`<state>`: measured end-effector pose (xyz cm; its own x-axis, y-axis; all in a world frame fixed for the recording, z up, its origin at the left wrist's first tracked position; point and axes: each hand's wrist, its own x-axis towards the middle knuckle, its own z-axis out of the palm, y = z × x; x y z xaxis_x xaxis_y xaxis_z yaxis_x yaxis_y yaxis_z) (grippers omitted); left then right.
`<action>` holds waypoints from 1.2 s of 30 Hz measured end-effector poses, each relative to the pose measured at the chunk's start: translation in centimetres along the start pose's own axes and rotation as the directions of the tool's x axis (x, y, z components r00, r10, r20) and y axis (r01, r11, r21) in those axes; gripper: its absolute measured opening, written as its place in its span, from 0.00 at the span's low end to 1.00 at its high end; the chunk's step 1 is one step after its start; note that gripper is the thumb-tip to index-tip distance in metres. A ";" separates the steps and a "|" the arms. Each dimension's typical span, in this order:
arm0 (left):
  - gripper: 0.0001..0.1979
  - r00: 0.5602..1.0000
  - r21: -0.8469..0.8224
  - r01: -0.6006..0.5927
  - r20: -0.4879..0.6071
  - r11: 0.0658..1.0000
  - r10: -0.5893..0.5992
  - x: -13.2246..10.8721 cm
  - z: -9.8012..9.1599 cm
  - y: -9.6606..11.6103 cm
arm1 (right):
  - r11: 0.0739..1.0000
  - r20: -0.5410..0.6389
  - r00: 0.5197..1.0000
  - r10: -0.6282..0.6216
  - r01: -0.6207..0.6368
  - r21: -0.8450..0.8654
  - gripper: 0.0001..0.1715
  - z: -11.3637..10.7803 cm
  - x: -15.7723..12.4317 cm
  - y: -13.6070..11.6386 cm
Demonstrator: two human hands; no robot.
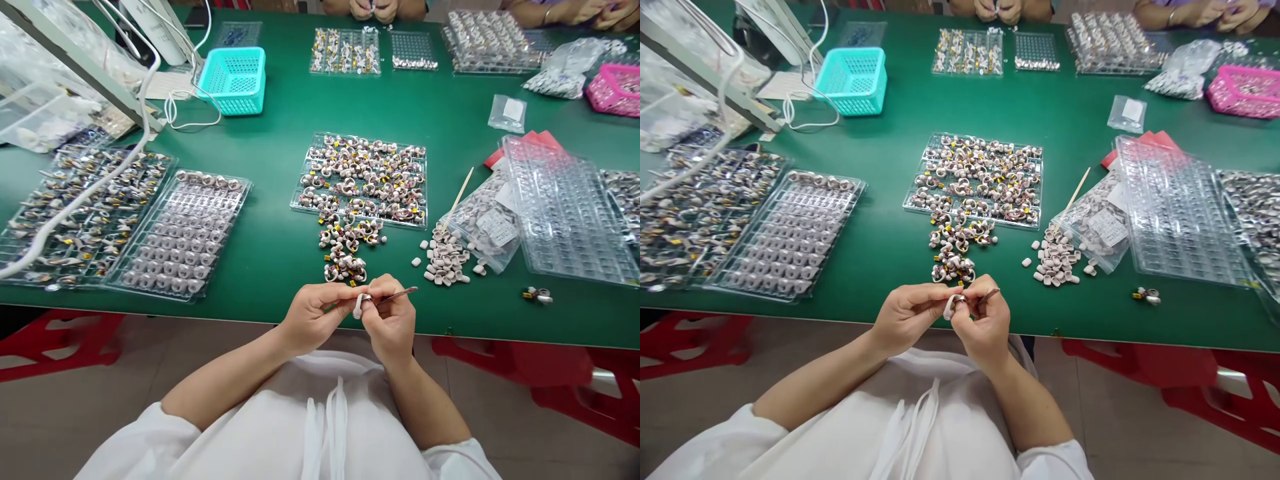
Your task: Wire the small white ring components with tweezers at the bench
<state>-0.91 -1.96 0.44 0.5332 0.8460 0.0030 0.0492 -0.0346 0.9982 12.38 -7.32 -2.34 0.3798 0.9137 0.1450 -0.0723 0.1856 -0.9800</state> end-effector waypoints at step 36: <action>0.09 0.880 -0.609 0.430 0.119 0.666 -0.459 2.2 0.4 0.3 | 0.955 0.185 0.938 0.292 -0.276 -0.104 0.09 -3.0 0.6 -1.0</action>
<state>0.60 -0.32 0.72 0.5477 0.6971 -0.4627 -0.2526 0.6650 0.7029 15.45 -8.01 -1.67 0.1646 0.9785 -0.1245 -0.0779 -0.1130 -0.9905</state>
